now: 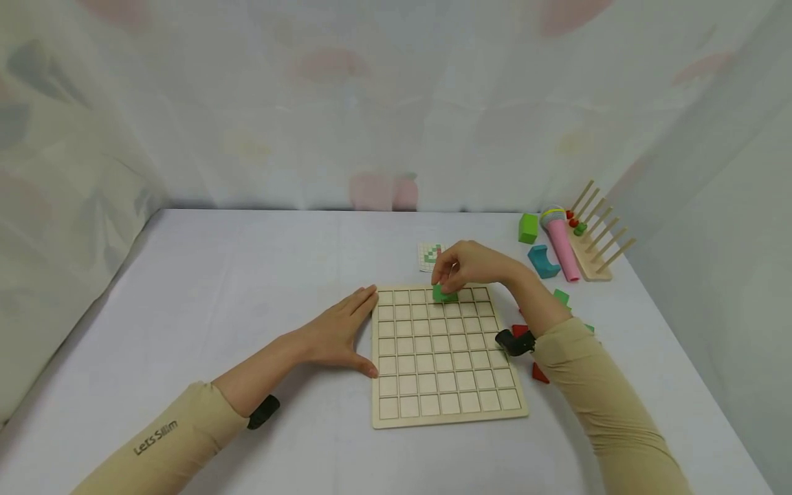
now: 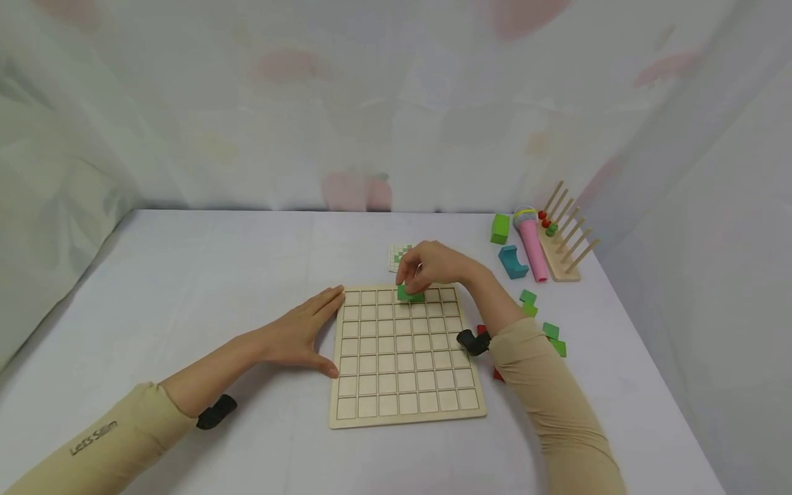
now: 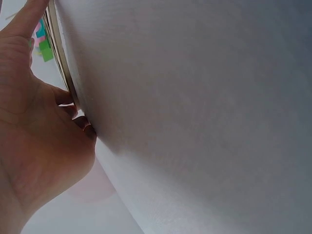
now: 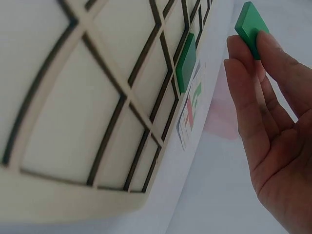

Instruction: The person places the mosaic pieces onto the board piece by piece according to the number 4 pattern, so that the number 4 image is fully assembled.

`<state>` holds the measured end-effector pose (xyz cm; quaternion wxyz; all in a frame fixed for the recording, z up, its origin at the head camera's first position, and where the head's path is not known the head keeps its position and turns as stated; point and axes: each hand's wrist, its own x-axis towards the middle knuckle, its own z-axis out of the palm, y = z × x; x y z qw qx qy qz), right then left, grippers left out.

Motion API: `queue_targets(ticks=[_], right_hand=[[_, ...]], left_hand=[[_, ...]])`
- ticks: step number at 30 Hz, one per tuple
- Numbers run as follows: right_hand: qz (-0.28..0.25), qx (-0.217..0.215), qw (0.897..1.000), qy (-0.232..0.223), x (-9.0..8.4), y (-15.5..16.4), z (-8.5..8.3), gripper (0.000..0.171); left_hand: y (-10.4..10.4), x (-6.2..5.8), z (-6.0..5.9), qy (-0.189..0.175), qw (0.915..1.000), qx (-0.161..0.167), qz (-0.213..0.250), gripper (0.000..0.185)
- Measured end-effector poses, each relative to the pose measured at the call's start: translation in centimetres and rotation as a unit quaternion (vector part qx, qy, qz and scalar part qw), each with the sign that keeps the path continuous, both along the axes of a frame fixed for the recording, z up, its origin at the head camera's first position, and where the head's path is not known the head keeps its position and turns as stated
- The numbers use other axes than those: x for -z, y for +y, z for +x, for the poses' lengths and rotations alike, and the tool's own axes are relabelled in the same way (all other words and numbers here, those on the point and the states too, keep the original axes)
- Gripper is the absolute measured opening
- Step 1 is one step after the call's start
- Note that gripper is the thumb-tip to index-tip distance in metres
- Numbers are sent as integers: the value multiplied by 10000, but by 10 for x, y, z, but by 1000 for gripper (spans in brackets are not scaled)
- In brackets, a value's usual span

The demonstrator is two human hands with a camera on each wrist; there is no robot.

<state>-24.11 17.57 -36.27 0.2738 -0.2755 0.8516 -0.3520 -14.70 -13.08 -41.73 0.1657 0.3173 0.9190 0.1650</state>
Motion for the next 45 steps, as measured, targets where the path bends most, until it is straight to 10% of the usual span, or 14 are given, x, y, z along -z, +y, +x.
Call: queue_targets(ticks=[45], right_hand=[[678, -243, 9974, 103, 16, -20, 10, 11]], left_hand=[[0, 1, 0, -13, 10000, -8, 54, 134]])
